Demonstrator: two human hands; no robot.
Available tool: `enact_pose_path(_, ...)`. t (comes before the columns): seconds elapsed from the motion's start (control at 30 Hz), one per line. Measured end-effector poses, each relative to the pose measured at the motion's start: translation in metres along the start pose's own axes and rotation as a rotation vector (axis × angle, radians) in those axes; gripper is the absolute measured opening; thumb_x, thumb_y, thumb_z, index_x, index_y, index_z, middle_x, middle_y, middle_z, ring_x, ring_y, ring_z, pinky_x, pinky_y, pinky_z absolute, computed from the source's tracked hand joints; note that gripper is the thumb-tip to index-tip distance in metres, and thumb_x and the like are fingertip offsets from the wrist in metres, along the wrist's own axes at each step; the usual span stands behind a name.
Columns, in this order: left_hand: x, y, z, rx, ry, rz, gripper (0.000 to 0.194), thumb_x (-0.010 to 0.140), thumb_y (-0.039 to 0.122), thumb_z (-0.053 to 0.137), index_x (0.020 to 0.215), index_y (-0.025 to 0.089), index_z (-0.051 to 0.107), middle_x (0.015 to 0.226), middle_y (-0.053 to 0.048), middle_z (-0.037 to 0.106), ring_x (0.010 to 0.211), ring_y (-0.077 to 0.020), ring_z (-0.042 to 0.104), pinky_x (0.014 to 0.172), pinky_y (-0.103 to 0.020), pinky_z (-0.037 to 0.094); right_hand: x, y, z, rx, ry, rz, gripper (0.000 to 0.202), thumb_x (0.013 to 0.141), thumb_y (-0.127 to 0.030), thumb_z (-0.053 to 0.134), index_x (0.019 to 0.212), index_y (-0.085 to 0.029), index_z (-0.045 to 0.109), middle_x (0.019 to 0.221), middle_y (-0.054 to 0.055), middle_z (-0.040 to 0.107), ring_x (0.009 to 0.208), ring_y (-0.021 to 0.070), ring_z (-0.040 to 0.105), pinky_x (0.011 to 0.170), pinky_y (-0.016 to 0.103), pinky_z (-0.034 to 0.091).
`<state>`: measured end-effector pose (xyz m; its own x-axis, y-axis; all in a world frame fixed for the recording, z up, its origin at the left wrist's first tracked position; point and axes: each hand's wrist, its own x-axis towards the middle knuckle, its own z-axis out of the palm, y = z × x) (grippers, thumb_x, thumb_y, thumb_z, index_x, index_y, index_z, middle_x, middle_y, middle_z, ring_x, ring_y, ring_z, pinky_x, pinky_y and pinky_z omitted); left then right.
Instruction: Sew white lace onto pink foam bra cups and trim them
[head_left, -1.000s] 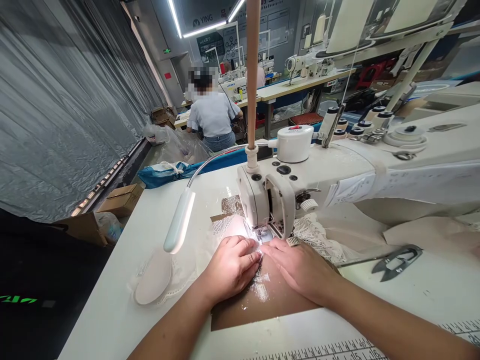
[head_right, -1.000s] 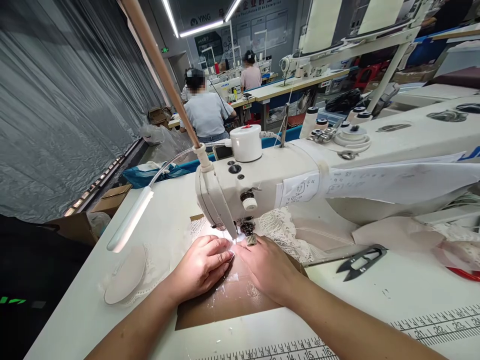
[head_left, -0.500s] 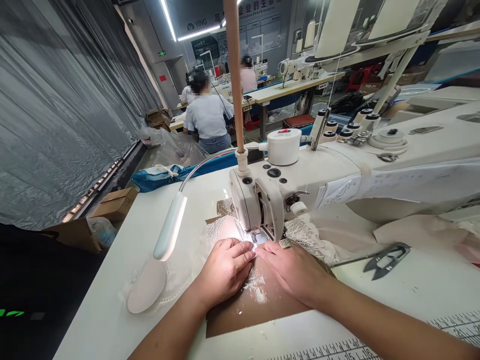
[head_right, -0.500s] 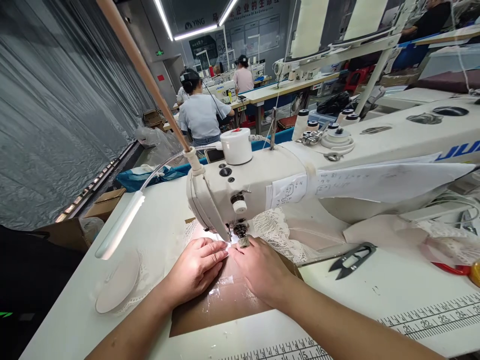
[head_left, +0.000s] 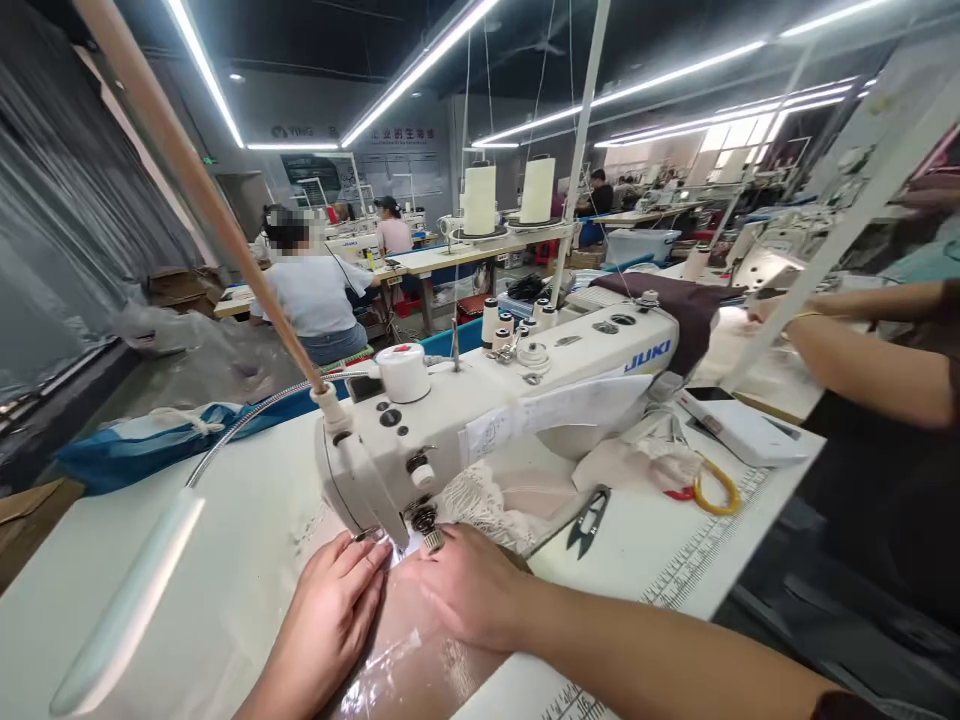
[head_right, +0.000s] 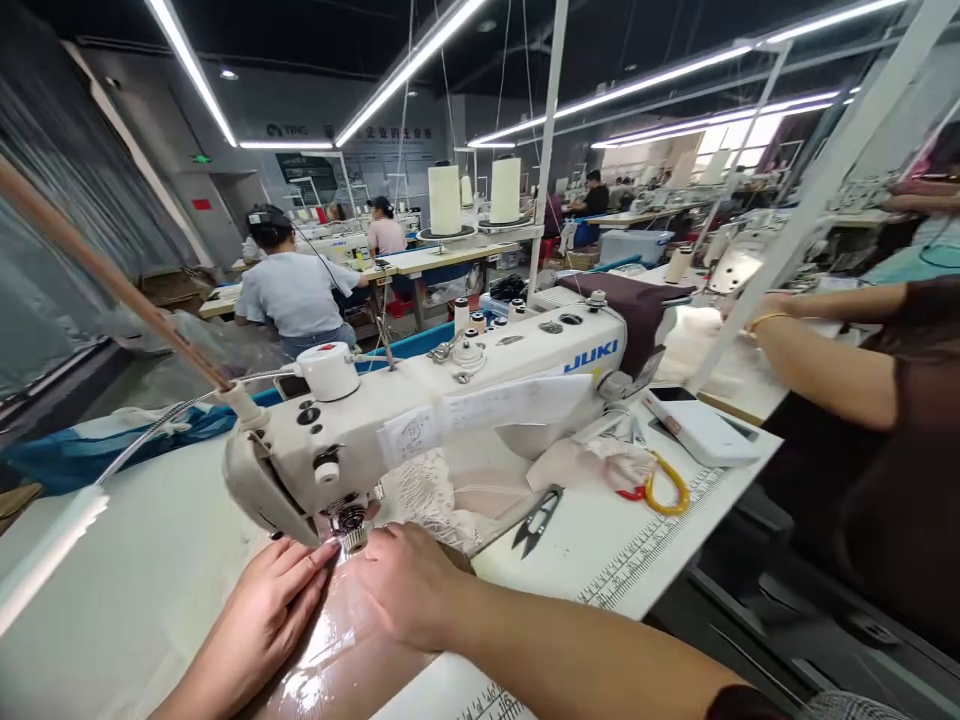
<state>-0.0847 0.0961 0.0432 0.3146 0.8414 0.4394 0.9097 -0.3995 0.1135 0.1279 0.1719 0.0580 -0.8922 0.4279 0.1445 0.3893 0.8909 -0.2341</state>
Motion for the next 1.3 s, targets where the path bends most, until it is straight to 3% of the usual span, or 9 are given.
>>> enact_pose_path(0.2, 0.004, 0.013, -0.01, 0.01, -0.063, -0.113, 0.027, 0.092, 0.021, 0.044, 0.112, 0.017, 0.061, 0.106, -0.01, 0.065, 0.1, -0.0268, 0.054, 0.084, -0.044, 0.048, -0.005, -0.002, -0.002, 0.076, 0.022, 0.017, 0.027, 0.088, -0.023, 0.038, 0.104, -0.023, 0.06, 0.093, 0.004, 0.055, 0.084, 0.0138, 0.044, 0.076, 0.027, 0.031)
enact_pose_path(0.3, 0.005, 0.016, -0.016, 0.06, -0.111, -0.218, 0.029, 0.091, 0.024, 0.046, 0.114, 0.017, 0.061, 0.117, -0.009, 0.063, 0.108, -0.0281, 0.051, 0.093, -0.047, 0.044, -0.004, -0.001, -0.001, 0.119, 0.017, 0.022, 0.03, 0.089, -0.019, 0.035, 0.106, -0.024, 0.06, 0.094, 0.003, 0.056, 0.083, 0.0136, 0.044, 0.076, 0.027, 0.03)
enact_pose_path(0.43, 0.004, 0.018, -0.022, 0.11, -0.151, -0.325, 0.034, 0.09, 0.031, 0.047, 0.119, 0.016, 0.058, 0.127, -0.009, 0.059, 0.115, -0.0311, 0.047, 0.093, -0.05, 0.043, -0.003, -0.002, 0.0, 0.135, 0.0, 0.046, 0.034, 0.089, -0.016, 0.035, 0.111, -0.028, 0.059, 0.092, 0.001, 0.056, 0.077, 0.0114, 0.043, 0.071, 0.026, 0.028)
enact_pose_path(0.67, 0.004, 0.02, -0.027, 0.088, -0.129, -0.428, 0.043, 0.085, 0.036, 0.053, 0.123, 0.016, 0.052, 0.127, -0.01, 0.058, 0.111, -0.0322, 0.049, 0.089, -0.05, 0.043, -0.002, -0.003, -0.001, 0.125, -0.025, 0.071, 0.037, 0.091, -0.018, 0.032, 0.113, -0.028, 0.06, 0.089, 0.002, 0.054, 0.069, 0.0087, 0.042, 0.065, 0.024, 0.028)
enact_pose_path(1.1, 0.003, 0.013, -0.031, 0.172, -0.146, -0.502, 0.055, 0.082, 0.051, 0.054, 0.126, 0.017, 0.054, 0.136, -0.014, 0.051, 0.116, -0.0379, 0.047, 0.088, -0.057, 0.042, -0.002, -0.006, -0.006, 0.166, 0.009, 0.046, 0.036, 0.091, -0.017, 0.033, 0.11, -0.025, 0.063, 0.09, 0.003, 0.058, 0.077, 0.0112, 0.045, 0.072, 0.026, 0.03)
enact_pose_path(1.23, 0.001, 0.007, -0.032, 0.157, -0.151, -0.502, 0.056, 0.086, 0.048, 0.05, 0.131, 0.015, 0.051, 0.141, -0.016, 0.046, 0.125, -0.0366, 0.044, 0.096, -0.055, 0.04, -0.002, -0.007, -0.009, 0.15, 0.018, 0.04, 0.033, 0.089, -0.018, 0.038, 0.107, -0.024, 0.064, 0.094, 0.003, 0.059, 0.085, 0.0126, 0.048, 0.079, 0.027, 0.034)
enact_pose_path(1.3, -0.003, -0.001, -0.042, 0.15, -0.123, -0.515, 0.06, 0.089, 0.051, 0.043, 0.135, 0.012, 0.048, 0.144, -0.018, 0.042, 0.131, -0.0351, 0.039, 0.102, -0.052, 0.037, -0.002, -0.005, -0.008, 0.14, 0.022, 0.034, 0.03, 0.088, -0.019, 0.039, 0.104, -0.023, 0.065, 0.093, 0.004, 0.059, 0.086, 0.0128, 0.048, 0.08, 0.027, 0.035)
